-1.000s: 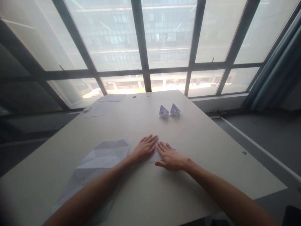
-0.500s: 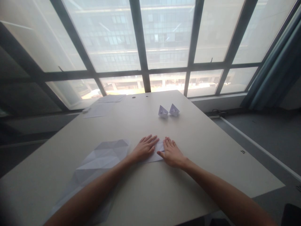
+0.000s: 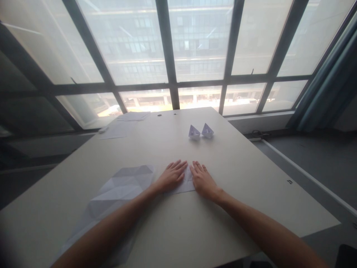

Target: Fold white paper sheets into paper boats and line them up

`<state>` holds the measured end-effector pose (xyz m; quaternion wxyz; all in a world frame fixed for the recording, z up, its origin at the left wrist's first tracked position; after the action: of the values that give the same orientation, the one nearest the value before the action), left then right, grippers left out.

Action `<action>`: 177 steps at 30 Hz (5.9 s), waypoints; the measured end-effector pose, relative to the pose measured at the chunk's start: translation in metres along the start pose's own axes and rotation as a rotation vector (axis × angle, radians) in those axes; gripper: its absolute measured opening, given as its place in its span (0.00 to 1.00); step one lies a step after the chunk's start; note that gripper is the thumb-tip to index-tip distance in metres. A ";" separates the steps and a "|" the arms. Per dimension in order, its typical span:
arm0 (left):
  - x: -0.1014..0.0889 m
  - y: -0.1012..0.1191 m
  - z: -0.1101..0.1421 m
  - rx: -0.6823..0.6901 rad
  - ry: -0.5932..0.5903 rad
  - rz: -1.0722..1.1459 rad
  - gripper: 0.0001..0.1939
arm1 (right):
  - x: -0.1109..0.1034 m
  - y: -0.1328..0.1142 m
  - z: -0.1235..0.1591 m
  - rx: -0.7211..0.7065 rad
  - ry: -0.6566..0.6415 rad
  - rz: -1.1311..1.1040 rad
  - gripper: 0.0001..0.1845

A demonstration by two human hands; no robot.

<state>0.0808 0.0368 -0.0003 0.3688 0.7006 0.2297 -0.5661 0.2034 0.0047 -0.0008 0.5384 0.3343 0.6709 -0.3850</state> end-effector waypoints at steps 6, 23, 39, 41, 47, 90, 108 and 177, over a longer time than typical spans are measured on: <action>0.002 0.001 0.000 0.000 -0.013 0.008 0.27 | 0.001 -0.018 0.001 -0.175 -0.053 -0.108 0.31; -0.003 -0.003 -0.002 -0.054 0.052 -0.002 0.29 | 0.002 -0.015 0.000 -0.178 -0.079 -0.088 0.37; -0.002 -0.003 -0.001 -0.039 0.030 0.001 0.27 | -0.011 -0.014 -0.003 -0.150 0.020 -0.143 0.28; -0.002 -0.003 -0.001 -0.033 0.026 0.004 0.27 | -0.011 -0.014 -0.002 -0.134 0.024 -0.140 0.28; -0.002 -0.002 -0.001 -0.028 0.024 0.005 0.26 | 0.003 -0.009 0.000 -0.088 -0.056 -0.058 0.39; 0.000 -0.003 -0.002 -0.013 -0.002 0.006 0.26 | -0.009 0.027 -0.004 0.086 0.066 0.070 0.34; -0.001 -0.010 -0.001 -0.132 0.080 0.004 0.30 | -0.004 -0.007 -0.001 -0.156 -0.098 -0.088 0.35; -0.024 0.040 0.009 0.394 0.047 0.188 0.21 | 0.000 0.014 -0.005 -0.060 -0.106 -0.046 0.32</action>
<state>0.0990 0.0070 0.0325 0.2705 0.7905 0.0570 -0.5465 0.2136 0.0159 -0.0023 0.5741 0.2818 0.6600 -0.3941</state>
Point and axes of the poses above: each hand's wrist, its own z-axis away from the middle knuckle, its own x-axis out of the palm, y = z × x, the point moved 8 cm from there along -z, towards the middle knuckle, and after that the axes turned 7 degrees about z, right-handed, at the moved point
